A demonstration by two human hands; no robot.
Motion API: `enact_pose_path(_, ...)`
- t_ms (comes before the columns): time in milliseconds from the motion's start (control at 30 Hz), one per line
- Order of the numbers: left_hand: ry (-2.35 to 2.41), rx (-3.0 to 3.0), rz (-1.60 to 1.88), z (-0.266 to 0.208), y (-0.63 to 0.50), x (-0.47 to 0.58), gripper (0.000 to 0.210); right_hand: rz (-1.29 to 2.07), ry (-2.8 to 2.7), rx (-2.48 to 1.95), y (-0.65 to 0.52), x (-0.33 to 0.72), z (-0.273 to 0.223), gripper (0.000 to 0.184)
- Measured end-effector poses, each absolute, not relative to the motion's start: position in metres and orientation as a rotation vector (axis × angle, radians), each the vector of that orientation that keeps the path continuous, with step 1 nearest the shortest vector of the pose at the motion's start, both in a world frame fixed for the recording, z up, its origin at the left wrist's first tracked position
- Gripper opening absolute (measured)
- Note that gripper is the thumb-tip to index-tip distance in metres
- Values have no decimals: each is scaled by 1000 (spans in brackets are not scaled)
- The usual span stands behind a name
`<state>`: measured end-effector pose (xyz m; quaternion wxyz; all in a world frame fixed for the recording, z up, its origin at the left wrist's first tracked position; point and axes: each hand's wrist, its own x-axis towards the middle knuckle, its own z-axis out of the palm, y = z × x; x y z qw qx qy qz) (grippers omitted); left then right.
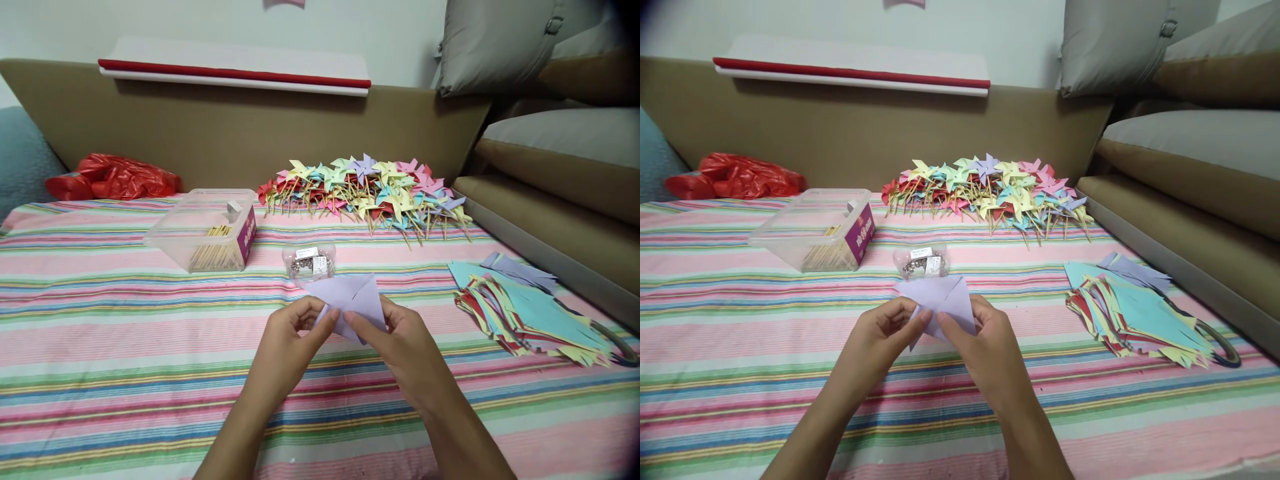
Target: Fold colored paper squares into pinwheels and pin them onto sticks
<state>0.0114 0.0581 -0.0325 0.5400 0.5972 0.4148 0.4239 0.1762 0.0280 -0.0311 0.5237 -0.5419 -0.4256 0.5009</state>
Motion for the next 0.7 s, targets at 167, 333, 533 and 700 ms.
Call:
enact_pose_path(167,849,995,1084,-34,56,23,24,1156,-688,-1141,30,164,-33,28)
enact_pose_path(333,816,810,1115,-41,48,38,25,1204,-487,-974,30,144,-34,26)
enact_pose_path(533,880,735,1230,-43,43,46,24,1198,-444,-962,26,121,-41,35)
enact_pose_path(700,938,726,1283,-42,44,44,26,1233,-436,-971,27,116,-42,41)
